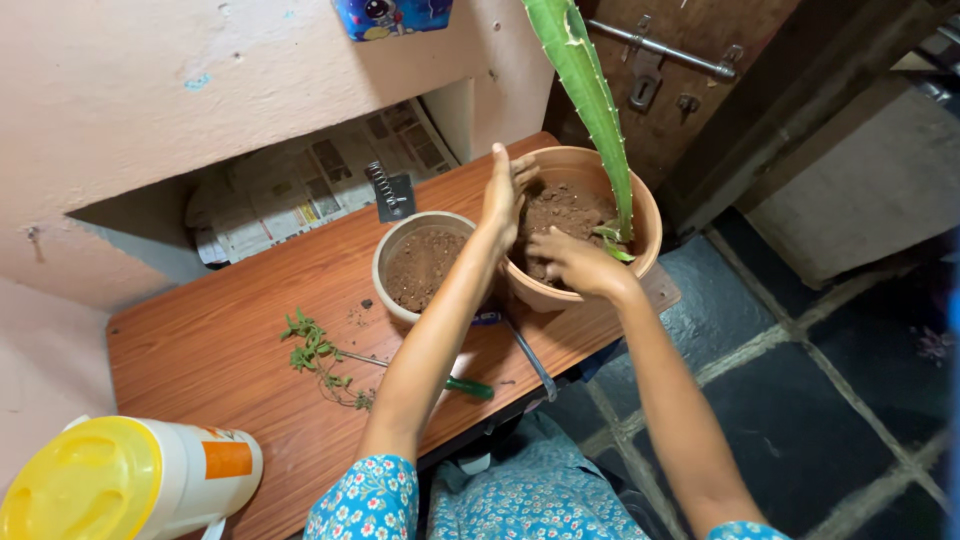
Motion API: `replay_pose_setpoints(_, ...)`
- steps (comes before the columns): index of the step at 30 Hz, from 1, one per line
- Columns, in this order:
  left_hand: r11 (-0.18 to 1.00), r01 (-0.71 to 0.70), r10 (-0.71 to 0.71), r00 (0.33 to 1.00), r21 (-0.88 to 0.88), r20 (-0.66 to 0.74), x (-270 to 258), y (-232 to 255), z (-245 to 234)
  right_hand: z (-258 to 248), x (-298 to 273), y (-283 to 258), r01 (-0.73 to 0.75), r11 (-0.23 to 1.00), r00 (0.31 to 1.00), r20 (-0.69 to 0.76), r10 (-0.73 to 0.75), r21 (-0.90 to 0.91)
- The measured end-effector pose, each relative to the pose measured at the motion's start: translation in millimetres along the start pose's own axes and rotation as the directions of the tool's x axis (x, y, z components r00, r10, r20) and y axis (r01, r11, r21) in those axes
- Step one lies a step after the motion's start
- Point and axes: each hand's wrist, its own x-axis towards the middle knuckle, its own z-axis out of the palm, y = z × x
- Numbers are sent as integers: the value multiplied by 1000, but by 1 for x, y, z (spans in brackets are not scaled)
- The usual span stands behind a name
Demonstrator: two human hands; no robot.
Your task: The person transfers soil from a small bowl into a larger pot containing a cactus, pressing the soil down by hand. They then pour water from a yellow-lidded jug into the pot and use a small green tool to adjust the soil around the plant.
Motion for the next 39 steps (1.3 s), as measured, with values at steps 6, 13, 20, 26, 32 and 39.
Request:
replay_pose_setpoints(6,997,-42,42,999,-60,11,-4,-2,-4,-5,32,-5,-109,973,970,191,148,-203)
replay_pose_setpoints(13,997,-65,65,998,-29,2,-13,1,1,-26,65,-8,-364,884,903,123,412,-294)
replay_pose_setpoints(20,990,-129,130,991,-56,13,-15,-1,-1,-18,54,-33,-271,924,921,205,330,-271)
replay_pose_setpoints(26,989,-118,120,993,-86,16,-16,2,1,-18,10,-19,73,972,913,406,24,-222)
replay_pose_setpoints(32,977,-162,167,985,-143,30,-19,3,1,-13,21,-27,-176,935,961,152,231,-307)
replay_pose_setpoints(39,958,-215,227,973,-187,43,-29,6,2,-13,72,-14,-206,929,963,106,248,-307)
